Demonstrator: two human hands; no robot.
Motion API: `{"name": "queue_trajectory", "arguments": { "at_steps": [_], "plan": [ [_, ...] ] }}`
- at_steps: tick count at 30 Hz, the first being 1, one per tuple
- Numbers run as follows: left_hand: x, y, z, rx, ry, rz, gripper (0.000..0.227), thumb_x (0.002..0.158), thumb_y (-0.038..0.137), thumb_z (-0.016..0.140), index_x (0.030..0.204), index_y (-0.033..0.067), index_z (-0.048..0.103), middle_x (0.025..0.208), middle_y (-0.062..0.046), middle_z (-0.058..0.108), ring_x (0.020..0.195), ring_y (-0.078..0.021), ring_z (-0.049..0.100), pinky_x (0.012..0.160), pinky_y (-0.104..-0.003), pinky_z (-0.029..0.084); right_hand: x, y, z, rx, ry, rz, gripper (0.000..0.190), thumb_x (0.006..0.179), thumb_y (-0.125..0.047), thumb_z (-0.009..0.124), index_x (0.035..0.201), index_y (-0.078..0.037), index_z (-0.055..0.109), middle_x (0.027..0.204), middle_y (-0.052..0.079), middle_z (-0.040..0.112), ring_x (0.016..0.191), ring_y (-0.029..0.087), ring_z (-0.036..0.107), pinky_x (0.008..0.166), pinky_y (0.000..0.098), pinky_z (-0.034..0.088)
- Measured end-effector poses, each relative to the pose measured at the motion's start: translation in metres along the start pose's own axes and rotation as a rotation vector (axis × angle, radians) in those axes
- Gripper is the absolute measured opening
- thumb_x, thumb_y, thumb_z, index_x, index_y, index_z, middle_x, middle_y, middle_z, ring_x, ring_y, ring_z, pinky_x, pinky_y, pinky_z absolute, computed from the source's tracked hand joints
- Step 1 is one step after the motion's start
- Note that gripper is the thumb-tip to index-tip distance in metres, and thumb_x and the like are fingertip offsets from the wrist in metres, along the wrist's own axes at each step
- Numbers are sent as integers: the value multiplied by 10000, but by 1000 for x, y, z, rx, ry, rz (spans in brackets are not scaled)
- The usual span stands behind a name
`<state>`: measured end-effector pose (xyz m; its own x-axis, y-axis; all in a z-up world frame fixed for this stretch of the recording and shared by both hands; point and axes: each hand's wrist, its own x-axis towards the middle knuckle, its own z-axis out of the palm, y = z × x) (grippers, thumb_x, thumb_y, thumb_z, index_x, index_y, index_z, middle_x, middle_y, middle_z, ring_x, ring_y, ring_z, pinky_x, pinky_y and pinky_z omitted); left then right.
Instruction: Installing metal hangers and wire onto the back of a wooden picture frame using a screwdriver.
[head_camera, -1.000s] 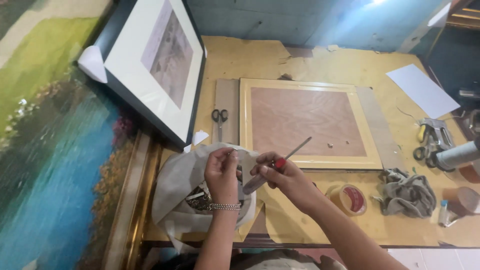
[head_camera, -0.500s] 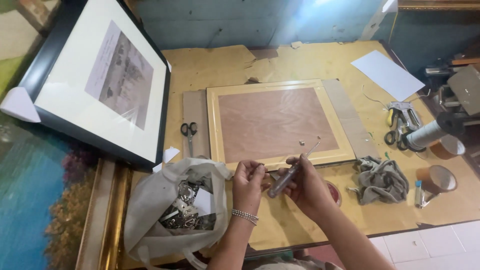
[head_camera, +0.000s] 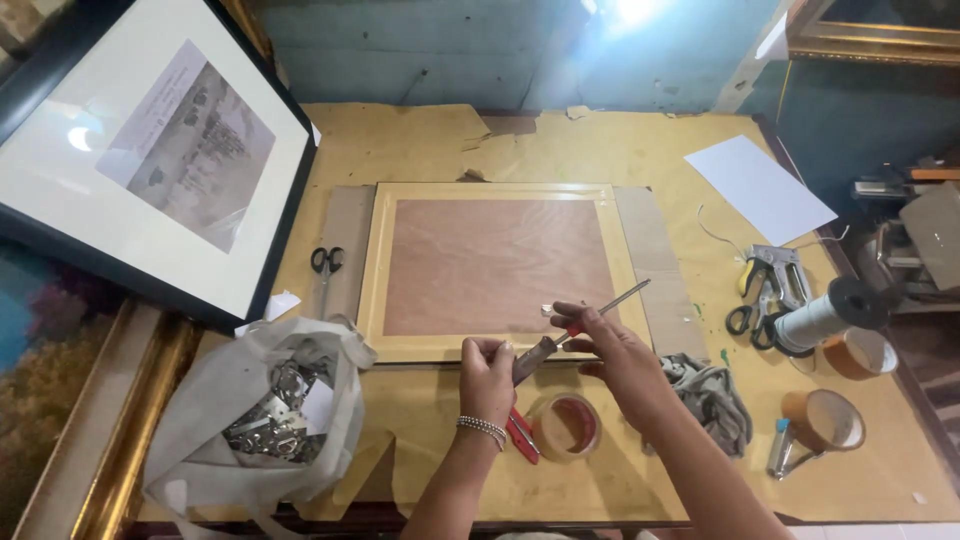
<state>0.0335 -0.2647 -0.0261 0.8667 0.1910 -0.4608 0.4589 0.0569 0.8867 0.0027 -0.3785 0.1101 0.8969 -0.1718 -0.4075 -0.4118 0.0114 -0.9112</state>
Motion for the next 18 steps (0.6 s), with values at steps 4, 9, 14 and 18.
{"name": "queue_trajectory", "arguments": {
  "at_steps": [4,9,14,18],
  "plan": [
    [14,-17,29,5,17,51,166,756,254,587,857,150,507,762,-29,630,710,-135,616,505,-254,511,2,4,-24,-75,-133,24,415,859,-348,428,1208,-188,587,1098,113,602,956,250,552,771,347,461],
    [1,-18,51,-170,-100,-76,95,792,187,570,867,148,526,756,-1,609,640,-126,599,410,-190,425,11,13,-50,-64,-137,-34,396,844,-319,467,1170,-151,616,1001,104,634,884,229,581,721,323,481],
    [-11,-3,57,-272,-53,-70,93,810,173,564,855,132,493,697,-36,585,544,-117,528,340,-198,331,15,12,-56,-113,-195,-41,426,816,-351,422,1150,-169,614,1050,42,673,885,168,608,724,294,464],
    [-26,11,53,-467,-67,-63,88,831,94,569,818,81,483,671,-62,556,421,-94,439,254,-198,246,9,3,-49,-205,-208,-28,483,787,-402,367,1136,-174,611,1032,30,697,874,169,645,698,288,446]
  ]
}}
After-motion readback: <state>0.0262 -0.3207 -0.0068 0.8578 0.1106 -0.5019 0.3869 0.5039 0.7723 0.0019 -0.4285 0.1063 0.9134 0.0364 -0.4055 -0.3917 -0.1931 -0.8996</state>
